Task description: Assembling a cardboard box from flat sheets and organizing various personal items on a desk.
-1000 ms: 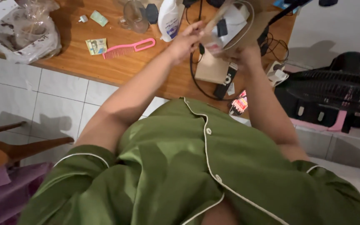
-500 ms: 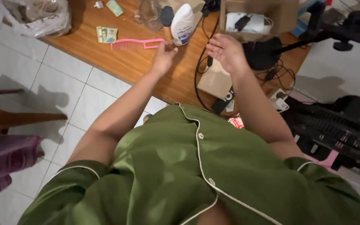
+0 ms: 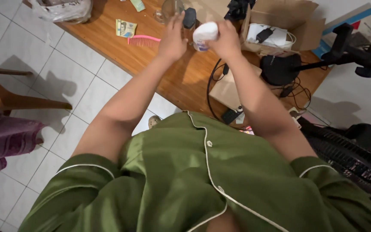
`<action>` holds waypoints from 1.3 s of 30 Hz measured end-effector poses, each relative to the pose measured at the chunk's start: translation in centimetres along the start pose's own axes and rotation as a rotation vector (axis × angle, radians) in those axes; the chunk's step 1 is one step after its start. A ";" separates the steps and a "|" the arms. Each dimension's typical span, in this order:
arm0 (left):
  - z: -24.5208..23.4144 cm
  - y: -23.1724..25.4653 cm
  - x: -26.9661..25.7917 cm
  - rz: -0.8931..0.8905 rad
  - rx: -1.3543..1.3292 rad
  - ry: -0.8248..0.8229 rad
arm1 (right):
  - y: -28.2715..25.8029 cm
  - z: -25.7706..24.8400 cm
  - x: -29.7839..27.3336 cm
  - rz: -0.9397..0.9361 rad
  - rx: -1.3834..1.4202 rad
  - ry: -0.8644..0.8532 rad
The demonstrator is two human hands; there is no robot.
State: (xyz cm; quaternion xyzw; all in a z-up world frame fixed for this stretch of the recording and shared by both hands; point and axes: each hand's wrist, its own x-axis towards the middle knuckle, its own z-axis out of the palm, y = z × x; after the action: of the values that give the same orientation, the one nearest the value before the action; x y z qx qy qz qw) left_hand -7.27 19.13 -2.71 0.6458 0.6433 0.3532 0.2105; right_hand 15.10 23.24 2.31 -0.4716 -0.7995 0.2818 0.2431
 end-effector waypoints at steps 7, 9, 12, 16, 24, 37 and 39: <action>-0.6 2.5 2.9 -0.023 0.240 -0.079 | 2.0 -0.1 -4.7 0.153 0.123 0.007; -0.8 4.0 3.1 -0.066 0.283 -0.125 | 1.4 -0.6 -6.0 0.161 0.172 -0.007; -0.2 5.6 3.4 -0.127 0.333 -0.166 | 1.0 -0.8 -7.4 0.146 0.221 -0.058; 2.5 4.1 3.6 -0.084 0.363 -0.091 | 0.8 -0.6 -7.4 0.171 0.270 -0.077; 1.1 4.7 -1.1 -0.242 0.068 0.026 | 2.5 0.5 -7.2 0.129 0.276 -0.066; -7.0 3.2 -16.7 -0.219 -0.140 0.217 | 2.2 3.1 -7.0 0.113 0.336 -0.031; -8.2 3.1 -18.7 -0.253 -0.156 0.235 | 0.3 3.7 -7.7 0.108 0.301 -0.062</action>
State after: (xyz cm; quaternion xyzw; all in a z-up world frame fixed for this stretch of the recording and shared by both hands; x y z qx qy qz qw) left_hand -9.63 -0.91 1.48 0.4957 0.7103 0.4457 0.2261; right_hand 16.25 15.68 -1.56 -0.4631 -0.7289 0.4255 0.2705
